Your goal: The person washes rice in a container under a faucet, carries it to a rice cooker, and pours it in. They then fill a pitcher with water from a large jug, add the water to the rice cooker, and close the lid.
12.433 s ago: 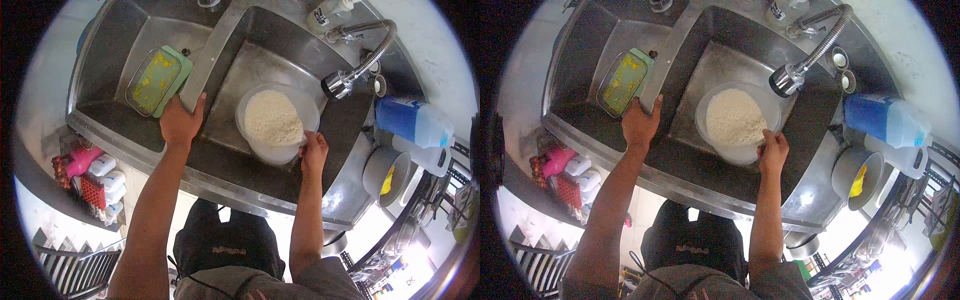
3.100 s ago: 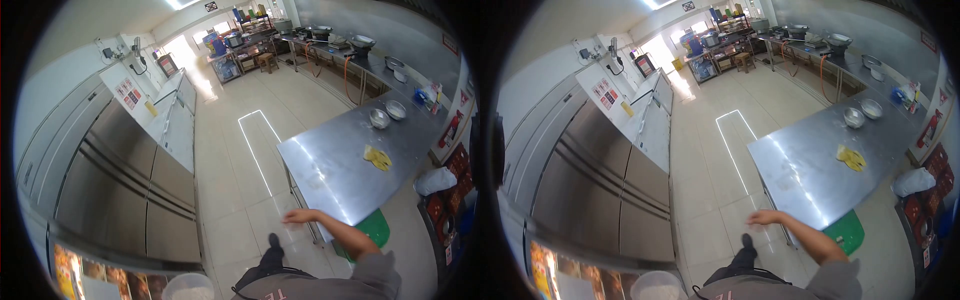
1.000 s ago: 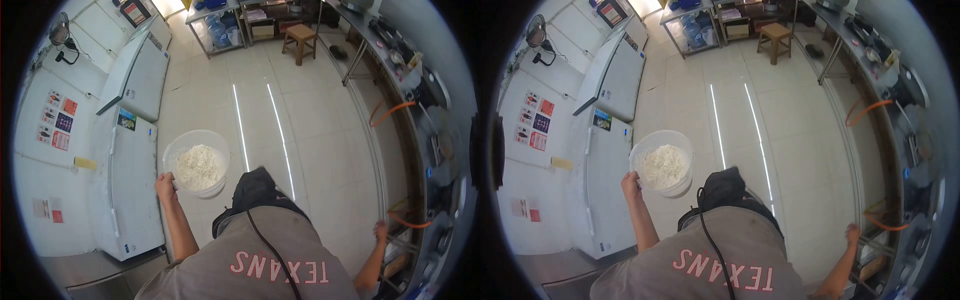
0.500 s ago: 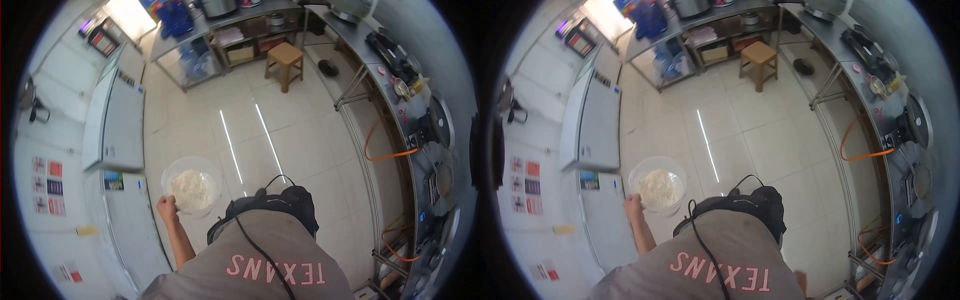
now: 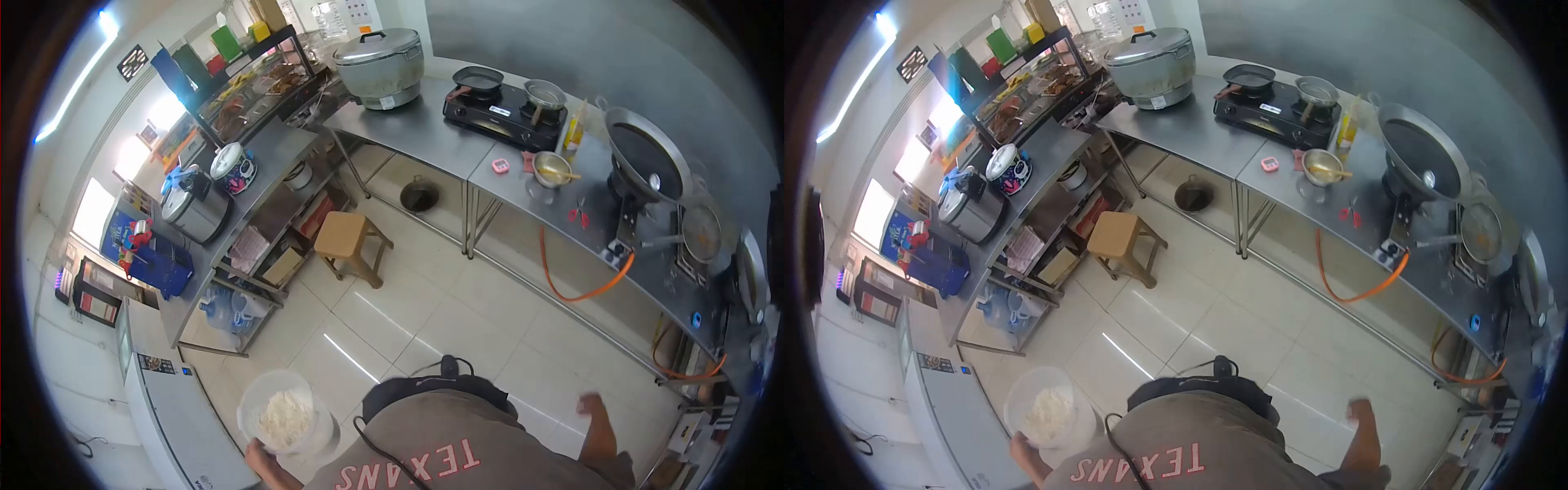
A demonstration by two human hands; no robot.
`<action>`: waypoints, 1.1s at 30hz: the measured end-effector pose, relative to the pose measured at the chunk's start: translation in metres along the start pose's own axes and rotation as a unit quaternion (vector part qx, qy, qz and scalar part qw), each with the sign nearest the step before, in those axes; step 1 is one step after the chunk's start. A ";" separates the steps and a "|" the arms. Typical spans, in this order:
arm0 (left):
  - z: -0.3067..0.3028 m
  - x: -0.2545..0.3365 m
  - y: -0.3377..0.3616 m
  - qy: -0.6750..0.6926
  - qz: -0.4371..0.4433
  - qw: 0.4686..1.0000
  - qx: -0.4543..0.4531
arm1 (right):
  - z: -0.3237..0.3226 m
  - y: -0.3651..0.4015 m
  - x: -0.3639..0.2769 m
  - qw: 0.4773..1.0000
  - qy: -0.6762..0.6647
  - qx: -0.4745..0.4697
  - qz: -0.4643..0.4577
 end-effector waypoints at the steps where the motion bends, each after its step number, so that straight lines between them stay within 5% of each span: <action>1: 0.024 0.006 -0.006 -0.002 -0.004 1.000 0.009 | -0.070 -0.066 0.042 0.999 0.040 0.010 0.005; 4: 0.122 0.036 -0.014 -0.071 0.014 0.997 0.007 | -0.333 -0.189 0.072 0.994 0.082 0.055 -0.038; 5: 0.159 0.045 -0.019 -0.101 0.022 0.994 0.017 | -0.418 -0.204 0.066 0.952 -0.178 0.248 0.003; 7: 0.227 0.049 -0.041 -0.102 0.021 0.994 -0.016 | -0.600 -0.192 -0.016 0.816 -0.419 0.390 0.079; 9: 0.303 0.052 -0.064 -0.106 0.021 0.993 -0.054 | -0.693 -0.219 -0.060 0.798 -0.418 0.434 0.022; 13: 0.445 0.051 -0.115 -0.179 0.049 0.980 -0.068 | -0.717 -0.284 -0.097 0.778 -0.438 0.450 -0.020; 16: 0.551 0.051 -0.136 -0.195 0.038 0.971 -0.133 | -0.651 -0.314 -0.124 0.839 -0.255 0.479 0.035; 18: 0.625 0.053 -0.155 -0.212 0.050 0.964 -0.152 | -0.619 -0.301 -0.167 0.856 -0.366 0.351 0.105; 19: 0.655 0.056 -0.155 -0.234 0.057 0.957 -0.163 | -0.603 -0.294 -0.184 0.847 -0.377 0.373 0.039; 21: 0.761 0.080 -0.136 -0.248 0.087 0.941 -0.215 | -0.582 -0.284 -0.219 0.857 -0.445 0.216 0.143; 22: 0.792 0.077 -0.144 -0.235 0.093 0.939 -0.233 | -0.589 -0.283 -0.226 0.854 -0.450 0.218 0.145; 24: 0.857 0.078 -0.151 -0.230 0.121 0.931 -0.256 | -0.607 -0.301 -0.224 0.778 -0.554 0.222 0.195; 27: 0.951 0.088 -0.127 -0.235 0.093 0.916 -0.313 | -0.694 -0.354 -0.192 0.847 -0.381 0.325 0.177; 31: 1.060 0.086 -0.110 -0.204 0.030 0.889 -0.408 | -0.893 -0.436 -0.137 0.829 -0.279 0.482 0.055; 33: 1.115 0.065 -0.119 -0.157 0.036 0.875 -0.456 | -1.038 -0.446 -0.138 0.851 -0.240 0.462 0.071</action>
Point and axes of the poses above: each hand's wrist, its own y-axis away from the middle knuckle, its own z-axis out of the palm, x = y × z, the point moved 5 cm from there along -y, towards the middle knuckle, and after that the axes turned 8 degrees about -z, right-handed, at the moved point
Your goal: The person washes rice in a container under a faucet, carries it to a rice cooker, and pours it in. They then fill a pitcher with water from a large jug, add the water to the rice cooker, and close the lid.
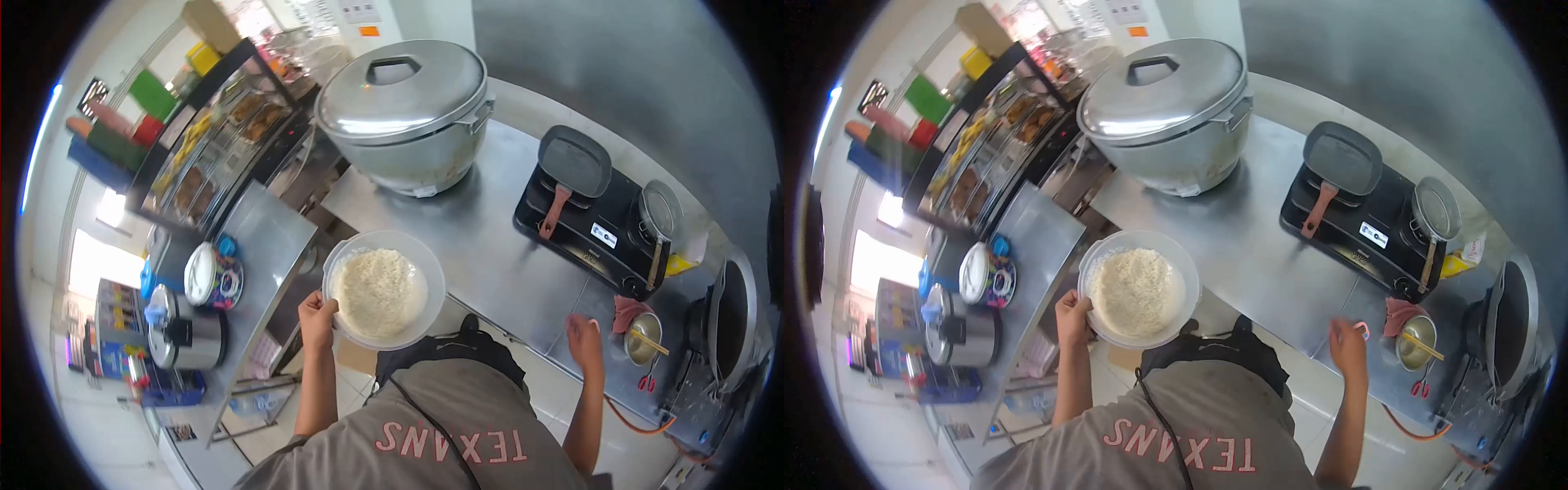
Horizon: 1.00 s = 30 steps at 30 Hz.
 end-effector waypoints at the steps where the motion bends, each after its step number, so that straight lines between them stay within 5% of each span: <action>1: 0.015 -0.002 -0.021 0.010 0.004 1.000 -0.023 | -0.018 -0.046 -0.027 0.995 -0.028 0.062 -0.067; 3: 0.039 -0.020 -0.049 0.029 -0.014 0.998 -0.048 | -0.060 -0.124 -0.095 0.983 -0.044 0.121 -0.134; 6: 0.079 -0.047 -0.098 0.097 -0.058 0.986 -0.123 | -0.087 -0.217 -0.179 0.974 -0.192 0.101 -0.066; 8: 0.089 -0.074 -0.131 0.152 -0.099 0.977 -0.109 | -0.088 -0.261 -0.224 0.954 -0.222 0.150 -0.137; 14: 0.104 -0.086 -0.167 0.149 -0.110 0.976 -0.115 | -0.084 -0.368 -0.333 0.955 -0.184 0.102 -0.207; 20: 0.108 -0.084 -0.217 0.077 -0.089 0.976 -0.183 | -0.035 -0.525 -0.415 0.909 -0.030 0.215 -0.355; 23: 0.109 -0.110 -0.234 0.050 -0.070 0.974 -0.211 | -0.014 -0.589 -0.436 0.941 0.023 0.154 -0.300; 24: 0.110 -0.063 -0.217 0.036 -0.095 0.972 -0.212 | -0.004 -0.608 -0.436 0.956 0.007 0.082 -0.283; 28: 0.109 -0.092 -0.226 0.073 -0.094 0.961 -0.250 | -0.011 -0.624 -0.446 0.975 -0.059 -0.091 -0.193; 30: 0.110 -0.093 -0.229 0.081 -0.091 0.959 -0.255 | -0.019 -0.634 -0.447 0.975 -0.070 -0.038 -0.208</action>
Point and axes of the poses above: each hand's wrist, its own y-axis away from the middle knuckle, its own z-axis out of the palm, x = y × z, the point moved 5 cm from there along -y, towards the middle knuckle, and after that the axes turned 8 degrees about -z, right-handed, at the moved point
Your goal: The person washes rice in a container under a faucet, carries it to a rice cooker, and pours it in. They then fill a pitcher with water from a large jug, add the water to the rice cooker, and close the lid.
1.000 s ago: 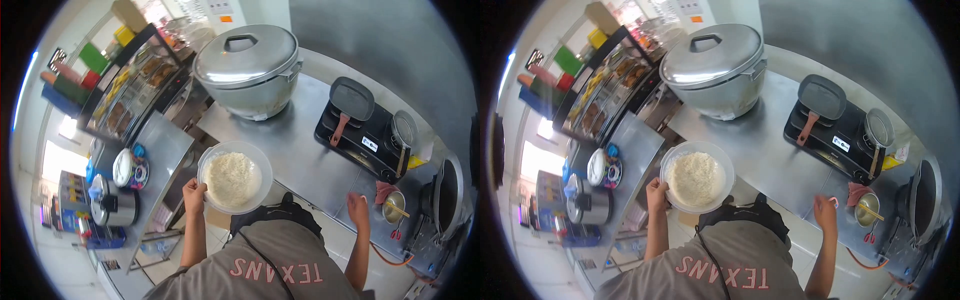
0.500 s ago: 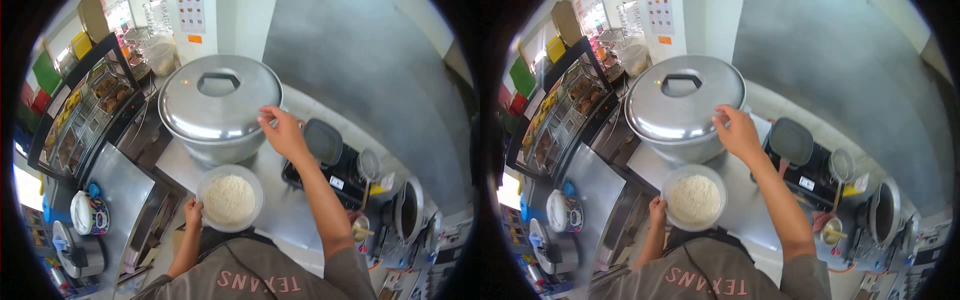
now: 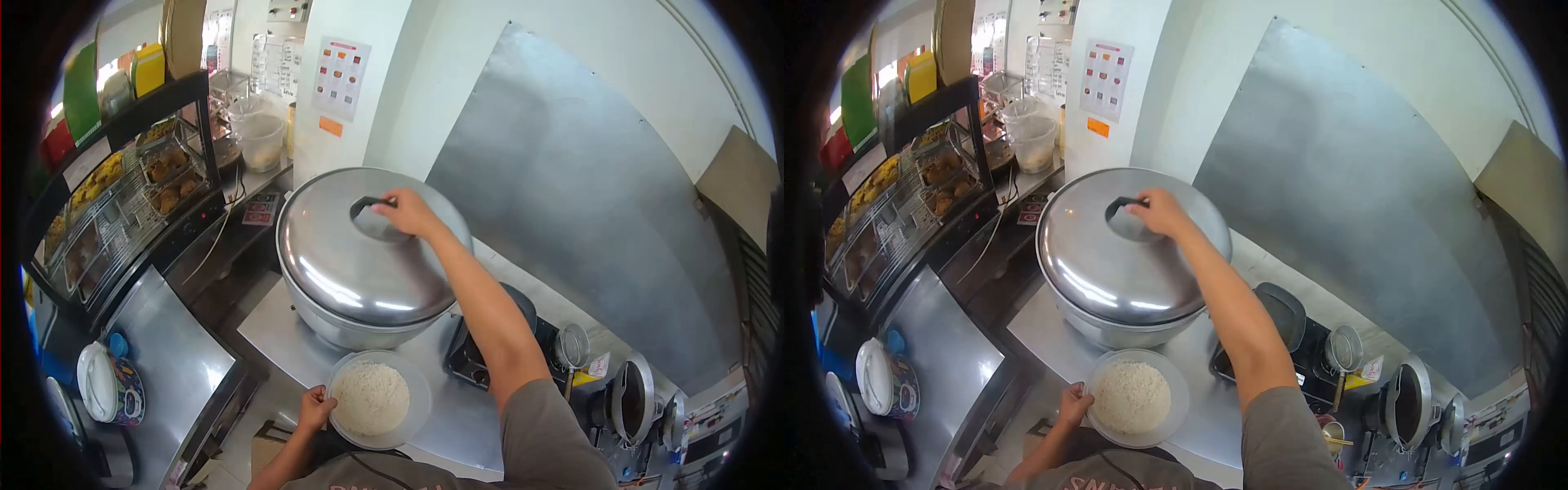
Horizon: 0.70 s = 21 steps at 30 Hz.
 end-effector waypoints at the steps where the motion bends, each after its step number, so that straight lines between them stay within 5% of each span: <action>1: 0.005 0.015 0.008 0.001 -0.026 1.000 -0.005 | -0.005 0.000 0.003 0.999 -0.006 0.050 -0.017; 6: 0.005 0.024 0.011 -0.014 -0.048 0.998 -0.026 | -0.127 0.034 -0.037 0.973 0.080 0.219 -0.008; 9: 0.001 0.011 0.003 -0.017 -0.015 0.999 -0.039 | -0.197 0.101 -0.051 0.964 0.013 0.266 0.020; 13: 0.001 0.009 0.003 -0.026 0.000 0.999 -0.038 | -0.243 0.235 -0.051 0.946 -0.049 0.314 0.055; 15: -0.004 0.000 -0.003 -0.029 0.024 0.998 -0.048 | -0.257 0.318 -0.049 0.913 0.047 0.383 0.131; 21: -0.013 -0.008 -0.012 -0.056 0.045 0.994 -0.082 | -0.232 0.588 -0.011 0.825 0.207 0.392 0.351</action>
Point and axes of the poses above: each hand's wrist, its own y-axis away from the middle knuckle, its own z-axis out of the palm, x = y × z, the point moved 5 cm from there along -y, towards the middle knuckle, and after that the axes turned 8 degrees about -z, right-handed, at the moved point
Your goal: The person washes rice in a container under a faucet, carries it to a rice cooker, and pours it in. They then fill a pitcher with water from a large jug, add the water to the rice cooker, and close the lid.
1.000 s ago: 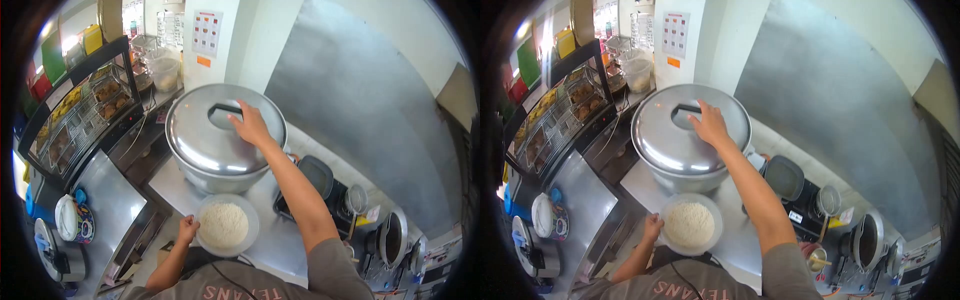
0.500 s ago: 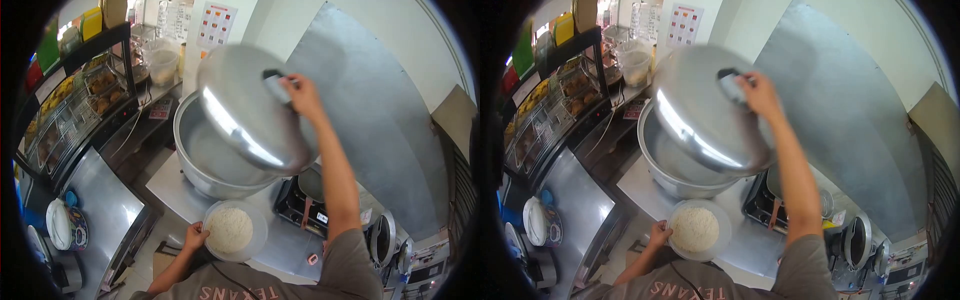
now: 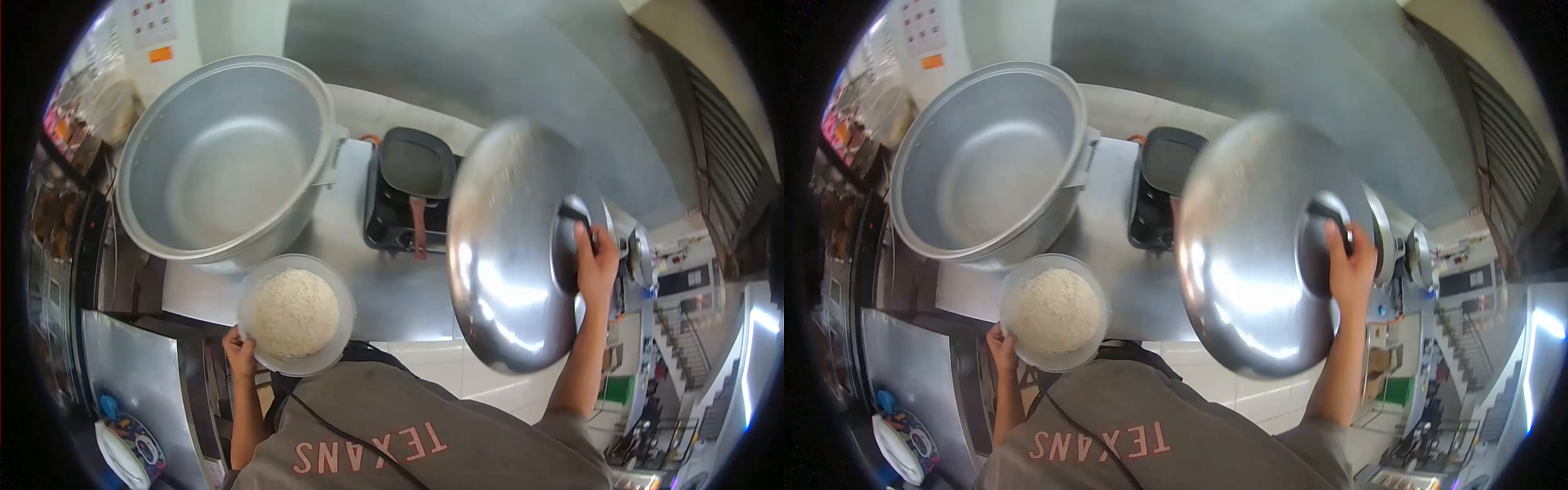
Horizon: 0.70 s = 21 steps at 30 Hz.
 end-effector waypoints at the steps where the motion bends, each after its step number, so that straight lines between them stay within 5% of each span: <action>1: 0.008 0.005 0.001 -0.010 -0.004 1.000 -0.009 | -0.012 0.025 0.032 0.999 0.008 -0.010 0.041; 7: 0.000 0.012 0.001 -0.054 -0.027 0.998 0.026 | -0.052 0.200 0.197 0.966 0.074 0.027 0.245; 9: 0.010 0.017 0.006 -0.057 -0.027 0.997 0.038 | -0.055 0.240 0.208 0.949 0.055 0.032 0.307; 11: 0.006 0.015 0.005 -0.046 -0.018 0.998 0.023 | -0.054 0.278 0.231 0.949 0.133 0.068 0.277; 20: 0.000 0.011 0.007 -0.079 -0.030 0.992 0.092 | -0.016 0.358 0.310 0.920 0.082 0.041 0.381; 21: 0.000 0.010 0.009 -0.085 -0.027 0.992 0.088 | -0.009 0.356 0.316 0.937 0.098 0.027 0.333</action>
Point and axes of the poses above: each hand's wrist, its own y-axis away from the middle knuckle, its own z-axis out of the palm, x = y × z, the point moved 5 cm from there along -y, towards the middle knuckle, and after that the axes turned 8 degrees about -z, right-handed, at the moved point
